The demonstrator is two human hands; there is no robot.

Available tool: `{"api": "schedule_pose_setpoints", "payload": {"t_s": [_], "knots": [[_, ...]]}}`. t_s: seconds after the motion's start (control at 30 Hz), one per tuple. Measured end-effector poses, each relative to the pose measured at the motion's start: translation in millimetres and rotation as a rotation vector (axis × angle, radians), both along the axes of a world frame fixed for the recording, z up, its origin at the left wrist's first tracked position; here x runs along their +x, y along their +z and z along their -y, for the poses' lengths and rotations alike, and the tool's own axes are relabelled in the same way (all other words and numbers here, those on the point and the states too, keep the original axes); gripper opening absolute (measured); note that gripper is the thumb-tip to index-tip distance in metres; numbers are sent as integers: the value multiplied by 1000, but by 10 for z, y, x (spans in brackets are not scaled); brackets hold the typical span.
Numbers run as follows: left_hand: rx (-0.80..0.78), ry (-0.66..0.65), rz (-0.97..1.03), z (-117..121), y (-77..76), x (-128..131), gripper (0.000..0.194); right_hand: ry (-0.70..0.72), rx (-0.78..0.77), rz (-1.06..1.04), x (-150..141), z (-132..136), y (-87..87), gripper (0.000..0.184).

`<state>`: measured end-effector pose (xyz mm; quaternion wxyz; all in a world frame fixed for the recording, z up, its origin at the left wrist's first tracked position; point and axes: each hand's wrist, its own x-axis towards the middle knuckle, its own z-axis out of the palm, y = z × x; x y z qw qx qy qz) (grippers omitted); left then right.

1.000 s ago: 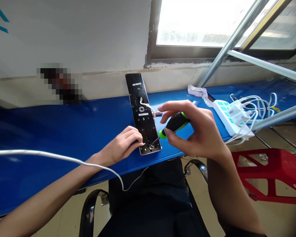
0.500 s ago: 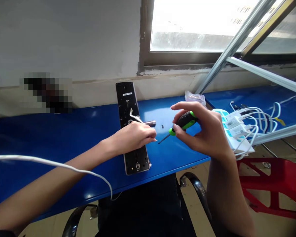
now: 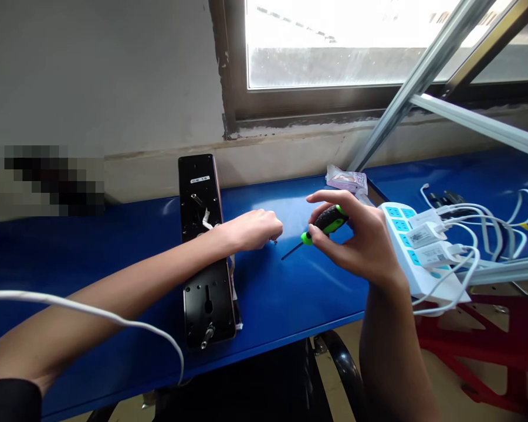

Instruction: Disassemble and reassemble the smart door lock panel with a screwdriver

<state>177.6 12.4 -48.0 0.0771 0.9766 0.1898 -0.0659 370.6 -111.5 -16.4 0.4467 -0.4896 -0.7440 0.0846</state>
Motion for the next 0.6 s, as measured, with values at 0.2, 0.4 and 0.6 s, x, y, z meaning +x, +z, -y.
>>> {"api": "schedule_pose_setpoints", "payload": {"t_s": [0.2,0.4,0.6], "knots": [[-29,23,-37,8,19,54,25,11,-12,-19,53,-54,-34,44],[-55,40,-30,-17,9,67,23,13,-18,-20,68,-49,-30,44],[-78,29,-24,-39,-20,50,18,10,-23,2,46,-14,-13,42]]}}
